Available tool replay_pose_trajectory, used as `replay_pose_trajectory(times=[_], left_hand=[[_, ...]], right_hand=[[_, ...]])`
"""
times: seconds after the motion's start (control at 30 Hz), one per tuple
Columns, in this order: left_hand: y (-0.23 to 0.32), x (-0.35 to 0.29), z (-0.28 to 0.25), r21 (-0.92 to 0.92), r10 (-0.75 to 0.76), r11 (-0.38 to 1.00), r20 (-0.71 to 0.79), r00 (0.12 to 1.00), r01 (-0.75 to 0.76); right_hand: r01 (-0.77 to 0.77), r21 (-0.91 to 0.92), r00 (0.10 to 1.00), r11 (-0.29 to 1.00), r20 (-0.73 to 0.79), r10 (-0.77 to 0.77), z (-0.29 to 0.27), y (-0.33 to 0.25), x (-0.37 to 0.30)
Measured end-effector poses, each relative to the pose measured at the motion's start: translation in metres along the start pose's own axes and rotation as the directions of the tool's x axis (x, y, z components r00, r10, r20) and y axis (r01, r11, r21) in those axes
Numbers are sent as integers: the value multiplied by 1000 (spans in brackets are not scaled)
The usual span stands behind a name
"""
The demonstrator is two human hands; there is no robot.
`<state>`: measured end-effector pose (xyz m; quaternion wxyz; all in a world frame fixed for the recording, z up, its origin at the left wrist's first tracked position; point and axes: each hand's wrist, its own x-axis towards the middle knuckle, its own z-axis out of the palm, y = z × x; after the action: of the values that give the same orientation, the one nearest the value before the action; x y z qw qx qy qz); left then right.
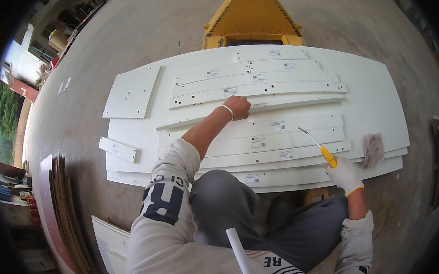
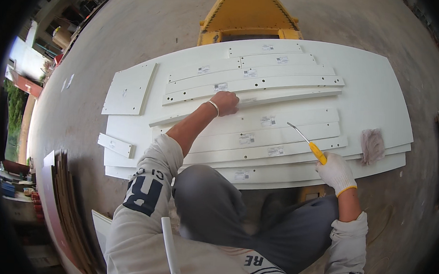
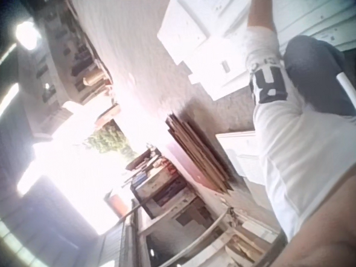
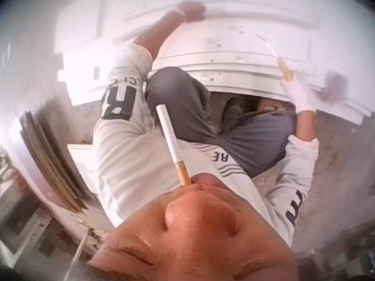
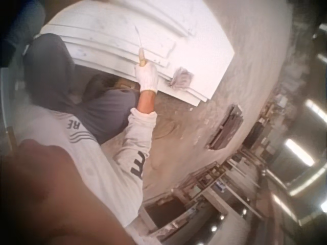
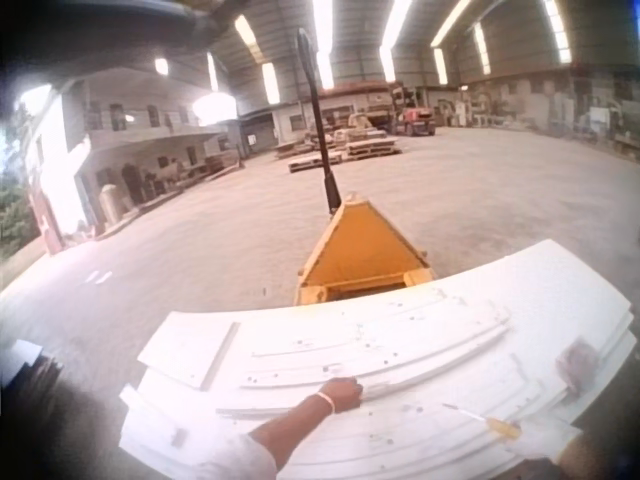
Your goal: The person wipes white panels with a cloth, uses a blue scraper to remove residue, and applies liquid from a bottle. They also use a yellow screwdriver to pry off small strips from the panels and continue wiping the surfaces.
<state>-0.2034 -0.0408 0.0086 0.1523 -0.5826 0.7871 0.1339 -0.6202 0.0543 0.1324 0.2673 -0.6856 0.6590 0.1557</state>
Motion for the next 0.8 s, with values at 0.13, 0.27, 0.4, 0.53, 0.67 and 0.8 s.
replay_pose_trajectory(times=[0.13, 0.27, 0.4, 0.53, 0.67, 0.8], left_hand=[[-14, -1, 30, -297, -140, 954, -350, 926, 32], [-6, 0, 37, -461, -338, 873, -340, 878, 158], [8, -10, 39, -386, -264, 920, -471, 842, 72], [12, -8, 28, -472, -353, 868, -367, 861, 155], [30, -12, 40, -361, -232, 933, -616, 753, -9], [65, -9, 40, -414, -52, 878, -582, 812, -241]], right_hand=[[38, 29, 999, 999, -9, -38, 1, -1, 1], [33, 4, 999, 999, 23, -33, -2, -5, 3], [11, 3, 1000, 1000, 21, -11, -2, -1, 1], [15, -9, 1000, 1000, 23, -15, -8, -7, -4], [69, -11, 997, 998, 20, -69, -1, -7, 1], [95, 40, 994, 995, 55, -97, -10, -8, -6]])
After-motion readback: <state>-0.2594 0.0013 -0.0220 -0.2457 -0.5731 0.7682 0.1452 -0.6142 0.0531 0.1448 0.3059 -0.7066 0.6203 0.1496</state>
